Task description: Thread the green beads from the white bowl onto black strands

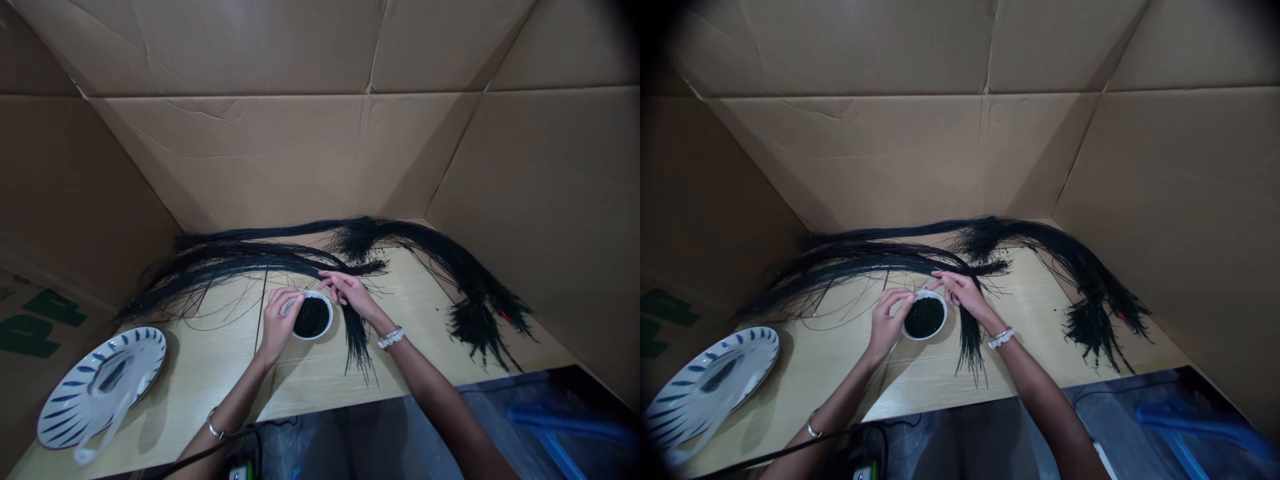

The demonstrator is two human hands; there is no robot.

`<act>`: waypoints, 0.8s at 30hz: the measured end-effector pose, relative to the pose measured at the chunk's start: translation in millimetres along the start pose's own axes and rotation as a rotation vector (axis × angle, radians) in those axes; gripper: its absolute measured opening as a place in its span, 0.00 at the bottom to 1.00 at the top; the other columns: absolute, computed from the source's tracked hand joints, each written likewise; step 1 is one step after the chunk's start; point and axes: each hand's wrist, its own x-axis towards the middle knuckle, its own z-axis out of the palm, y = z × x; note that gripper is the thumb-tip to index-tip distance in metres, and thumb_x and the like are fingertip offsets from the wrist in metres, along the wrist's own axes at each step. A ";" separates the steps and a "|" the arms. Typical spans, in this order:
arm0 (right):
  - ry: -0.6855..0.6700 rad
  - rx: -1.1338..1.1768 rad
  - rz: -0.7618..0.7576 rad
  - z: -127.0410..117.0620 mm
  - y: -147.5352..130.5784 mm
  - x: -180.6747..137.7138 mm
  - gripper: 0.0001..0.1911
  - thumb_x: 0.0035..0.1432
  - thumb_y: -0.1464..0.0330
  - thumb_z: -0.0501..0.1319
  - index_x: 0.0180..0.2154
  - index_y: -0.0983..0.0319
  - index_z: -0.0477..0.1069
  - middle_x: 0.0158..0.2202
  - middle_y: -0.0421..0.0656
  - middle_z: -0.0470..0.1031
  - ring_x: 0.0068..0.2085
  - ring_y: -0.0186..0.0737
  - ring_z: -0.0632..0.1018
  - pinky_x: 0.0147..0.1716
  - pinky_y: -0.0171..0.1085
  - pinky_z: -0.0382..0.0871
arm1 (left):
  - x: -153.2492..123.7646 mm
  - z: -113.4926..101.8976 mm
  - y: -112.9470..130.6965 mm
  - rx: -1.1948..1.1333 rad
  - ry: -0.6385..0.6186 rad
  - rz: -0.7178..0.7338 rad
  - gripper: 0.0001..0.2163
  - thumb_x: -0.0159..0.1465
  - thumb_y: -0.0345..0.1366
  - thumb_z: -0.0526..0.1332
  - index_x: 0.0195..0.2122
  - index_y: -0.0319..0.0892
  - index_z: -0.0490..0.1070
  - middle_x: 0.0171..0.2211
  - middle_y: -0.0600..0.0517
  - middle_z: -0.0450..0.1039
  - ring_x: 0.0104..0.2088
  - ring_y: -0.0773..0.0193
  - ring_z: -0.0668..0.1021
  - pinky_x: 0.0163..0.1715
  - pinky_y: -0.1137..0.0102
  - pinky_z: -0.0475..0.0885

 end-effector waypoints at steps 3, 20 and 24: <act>0.095 0.046 -0.036 -2.2 0.6 0.8 0.25 0.63 0.49 0.64 0.50 0.62 0.79 0.43 0.47 0.82 0.27 0.29 0.70 0.20 0.29 0.57 | -1.5 1.8 3.0 0.018 -0.039 0.045 0.07 0.69 0.39 0.64 0.37 0.45 0.81 0.39 0.49 0.80 0.44 0.58 0.77 0.48 0.62 0.70; -0.269 -0.784 -0.453 44.7 -0.7 -24.1 0.16 0.74 0.60 0.55 0.38 0.60 0.77 0.41 0.45 0.80 0.45 0.41 0.78 0.49 0.41 0.71 | -4.2 -4.4 15.4 -0.409 0.017 -0.315 0.10 0.65 0.45 0.69 0.38 0.44 0.84 0.42 0.47 0.82 0.47 0.57 0.81 0.54 0.62 0.73; -0.290 -0.876 -0.490 55.5 4.7 -26.2 0.16 0.74 0.62 0.56 0.37 0.61 0.77 0.43 0.45 0.81 0.50 0.43 0.78 0.52 0.43 0.71 | -9.7 1.3 21.9 -0.586 -0.007 -0.471 0.15 0.60 0.49 0.72 0.38 0.42 0.84 0.41 0.46 0.84 0.45 0.57 0.82 0.53 0.63 0.74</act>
